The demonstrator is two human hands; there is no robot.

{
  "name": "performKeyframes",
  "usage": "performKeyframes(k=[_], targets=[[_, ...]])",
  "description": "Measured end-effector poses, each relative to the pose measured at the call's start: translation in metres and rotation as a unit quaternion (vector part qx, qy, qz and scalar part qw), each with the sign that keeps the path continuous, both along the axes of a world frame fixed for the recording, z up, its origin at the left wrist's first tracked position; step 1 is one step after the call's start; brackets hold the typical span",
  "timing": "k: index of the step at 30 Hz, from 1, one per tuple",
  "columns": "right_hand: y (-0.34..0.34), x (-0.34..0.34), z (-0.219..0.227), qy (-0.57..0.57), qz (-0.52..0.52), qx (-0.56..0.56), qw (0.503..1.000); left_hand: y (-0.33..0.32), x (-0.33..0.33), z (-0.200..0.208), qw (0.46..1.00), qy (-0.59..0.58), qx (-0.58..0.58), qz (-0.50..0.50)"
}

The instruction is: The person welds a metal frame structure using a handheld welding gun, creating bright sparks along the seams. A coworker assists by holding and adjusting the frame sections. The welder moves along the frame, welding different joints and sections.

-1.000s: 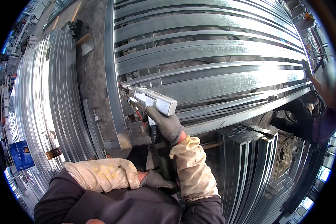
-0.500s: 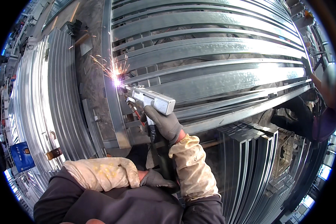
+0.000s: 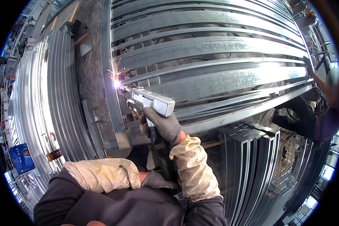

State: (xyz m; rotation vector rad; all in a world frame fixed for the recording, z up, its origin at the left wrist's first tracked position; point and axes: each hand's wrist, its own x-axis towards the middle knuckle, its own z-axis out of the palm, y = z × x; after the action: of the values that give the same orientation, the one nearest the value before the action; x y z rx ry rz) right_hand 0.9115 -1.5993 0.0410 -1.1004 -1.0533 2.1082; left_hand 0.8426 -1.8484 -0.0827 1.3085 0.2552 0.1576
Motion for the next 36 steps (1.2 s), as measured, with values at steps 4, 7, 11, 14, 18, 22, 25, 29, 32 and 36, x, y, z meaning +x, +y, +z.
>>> performKeyframes(k=[4,7,11,14,18,22,25,29,32,36], targets=[[-0.001,0.001,-0.002,-0.003,0.004,-0.013,1.000,-0.002,0.003,-0.005,0.994,0.065,-0.065,-0.055],[-0.002,0.001,0.000,-0.002,0.006,-0.016,1.000,-0.003,0.005,-0.003,0.987,0.103,-0.116,-0.047],[-0.005,0.001,-0.005,0.000,-0.004,0.009,1.000,-0.005,0.009,-0.002,0.976,0.134,-0.169,-0.043],[-0.005,0.001,-0.001,-0.005,0.000,0.008,1.000,-0.006,0.007,-0.002,0.981,0.119,-0.154,-0.027],[-0.007,0.002,0.000,-0.007,-0.002,0.026,1.000,0.000,0.006,0.006,0.985,0.102,-0.133,-0.036],[-0.012,0.002,-0.001,0.003,-0.025,0.009,1.000,0.004,0.000,0.017,1.000,0.013,-0.022,-0.005],[-0.011,-0.001,0.008,0.002,-0.013,-0.018,1.000,0.000,-0.001,0.015,0.999,-0.017,-0.031,0.036],[-0.014,-0.006,0.013,-0.013,-0.017,0.005,1.000,-0.007,0.005,0.012,0.985,0.072,-0.158,0.008],[-0.015,-0.008,0.012,-0.012,-0.025,0.027,0.999,-0.006,0.007,0.014,0.980,0.088,-0.180,0.006],[-0.013,-0.010,0.011,-0.030,0.001,0.034,0.999,0.029,0.002,0.060,0.989,-0.006,-0.097,0.114]])
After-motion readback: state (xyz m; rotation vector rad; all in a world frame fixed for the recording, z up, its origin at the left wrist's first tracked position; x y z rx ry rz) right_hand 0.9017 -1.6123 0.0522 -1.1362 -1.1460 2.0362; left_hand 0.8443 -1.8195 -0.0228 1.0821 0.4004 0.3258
